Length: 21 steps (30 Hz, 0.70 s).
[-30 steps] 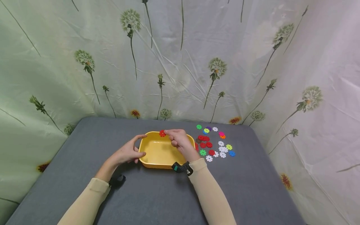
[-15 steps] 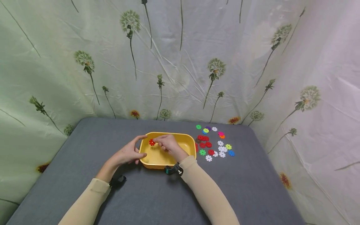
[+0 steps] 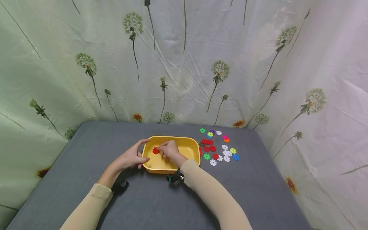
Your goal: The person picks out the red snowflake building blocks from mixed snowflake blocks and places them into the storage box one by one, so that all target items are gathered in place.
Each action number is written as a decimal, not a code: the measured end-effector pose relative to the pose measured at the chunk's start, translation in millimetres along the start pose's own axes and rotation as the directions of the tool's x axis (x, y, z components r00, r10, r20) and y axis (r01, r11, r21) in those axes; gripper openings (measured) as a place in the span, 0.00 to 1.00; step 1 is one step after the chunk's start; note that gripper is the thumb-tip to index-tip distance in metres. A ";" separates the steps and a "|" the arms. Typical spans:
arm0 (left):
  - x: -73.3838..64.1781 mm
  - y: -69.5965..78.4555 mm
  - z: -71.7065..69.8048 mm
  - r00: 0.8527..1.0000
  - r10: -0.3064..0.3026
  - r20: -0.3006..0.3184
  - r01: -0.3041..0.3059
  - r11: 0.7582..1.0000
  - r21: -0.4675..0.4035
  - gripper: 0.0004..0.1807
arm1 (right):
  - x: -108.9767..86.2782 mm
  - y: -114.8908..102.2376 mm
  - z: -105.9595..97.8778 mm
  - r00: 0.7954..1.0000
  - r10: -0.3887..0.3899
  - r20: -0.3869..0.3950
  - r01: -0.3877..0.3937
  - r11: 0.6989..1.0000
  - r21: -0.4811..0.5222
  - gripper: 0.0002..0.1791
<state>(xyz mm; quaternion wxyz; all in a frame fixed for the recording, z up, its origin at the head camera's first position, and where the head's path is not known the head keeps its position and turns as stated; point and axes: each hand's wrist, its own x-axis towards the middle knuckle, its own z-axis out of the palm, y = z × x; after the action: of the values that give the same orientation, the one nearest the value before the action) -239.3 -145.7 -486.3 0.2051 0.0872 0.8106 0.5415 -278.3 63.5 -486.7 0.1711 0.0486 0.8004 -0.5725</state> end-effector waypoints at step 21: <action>-2.0 0.9 0.8 1.000 -0.005 -0.007 0.005 1.000 0.012 0.49 | 2.2 -0.4 -0.1 0.998 -0.062 -0.031 0.057 0.988 -0.144 0.18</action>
<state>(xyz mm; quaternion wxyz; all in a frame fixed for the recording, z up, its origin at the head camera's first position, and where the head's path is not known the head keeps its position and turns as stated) -237.3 -145.4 -485.3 0.2029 0.0844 0.8147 0.5366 -280.5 63.2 -487.1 0.1427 0.0222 0.8433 -0.5176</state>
